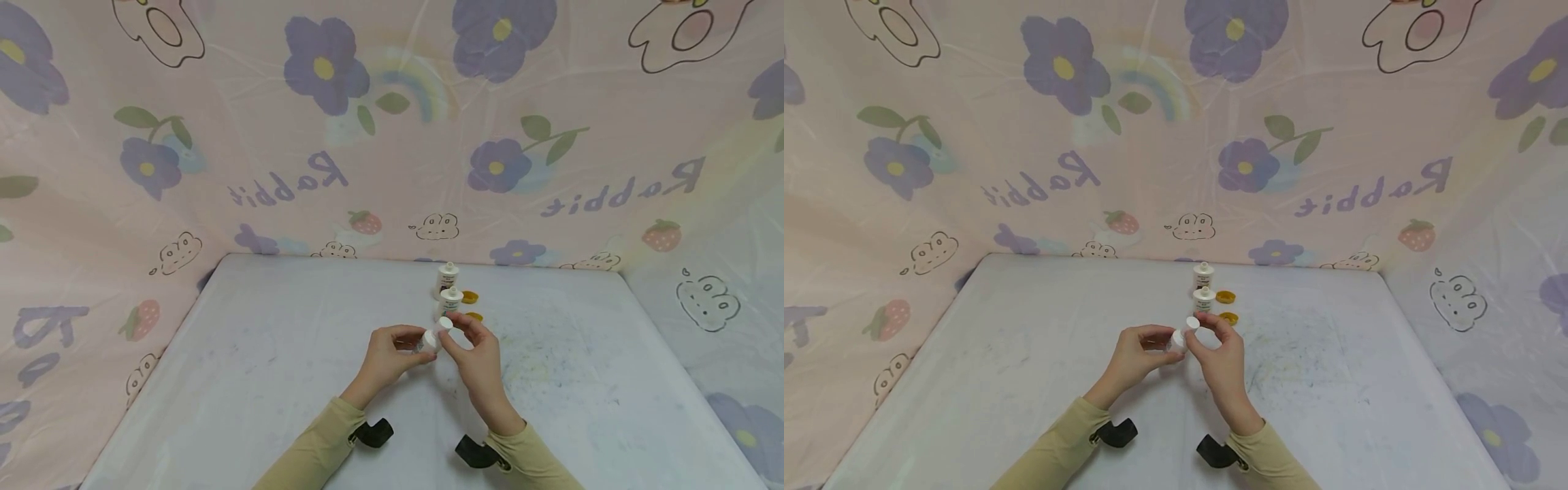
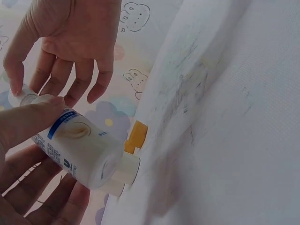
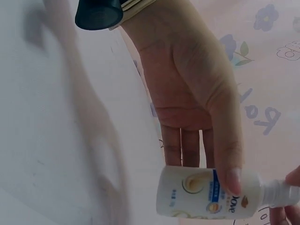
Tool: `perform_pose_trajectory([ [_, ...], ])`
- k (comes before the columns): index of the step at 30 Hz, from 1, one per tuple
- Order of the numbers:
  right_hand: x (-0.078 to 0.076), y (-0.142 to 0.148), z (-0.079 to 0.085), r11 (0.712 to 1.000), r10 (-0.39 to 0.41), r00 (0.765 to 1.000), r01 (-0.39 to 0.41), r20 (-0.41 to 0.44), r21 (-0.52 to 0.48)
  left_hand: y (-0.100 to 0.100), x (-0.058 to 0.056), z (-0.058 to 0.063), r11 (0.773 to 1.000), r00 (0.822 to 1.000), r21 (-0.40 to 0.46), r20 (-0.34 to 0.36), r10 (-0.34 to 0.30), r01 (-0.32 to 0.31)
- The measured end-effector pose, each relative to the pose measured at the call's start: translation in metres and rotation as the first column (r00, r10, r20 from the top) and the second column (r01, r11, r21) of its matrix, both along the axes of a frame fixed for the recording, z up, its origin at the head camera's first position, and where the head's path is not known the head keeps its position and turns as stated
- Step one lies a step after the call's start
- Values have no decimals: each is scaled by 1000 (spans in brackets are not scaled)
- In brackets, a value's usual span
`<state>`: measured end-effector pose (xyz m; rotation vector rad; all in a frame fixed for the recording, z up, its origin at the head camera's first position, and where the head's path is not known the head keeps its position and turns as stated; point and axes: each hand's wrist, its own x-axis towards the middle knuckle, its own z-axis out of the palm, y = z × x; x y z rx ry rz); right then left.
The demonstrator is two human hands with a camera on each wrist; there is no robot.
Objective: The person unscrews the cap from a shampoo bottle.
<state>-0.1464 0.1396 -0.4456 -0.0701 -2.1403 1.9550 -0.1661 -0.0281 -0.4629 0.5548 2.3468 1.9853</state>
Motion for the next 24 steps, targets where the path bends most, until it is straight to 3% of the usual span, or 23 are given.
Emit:
perform_pose_trajectory([
  [4, 0, 2, 2, 1000, 27, 1000, -27, -17, -12, 0, -5, -14, 999, 1000, -31, 0, 9, -9],
  [12, -1, 8, 6, 998, 13, 1000, -14, -29, -56, -2, -6, -16, 999, 1000, -34, -15, 9, -10],
  [17, -1, 13, 9, 990, 21, 1000, -22, -13, -142, -2, -5, -16, 1000, 1000, -17, -3, 12, -12],
  [24, -1, 21, 13, 981, 32, 999, -30, 8, -193, -3, 10, 19, 1000, 999, 13, 36, -3, 3],
])
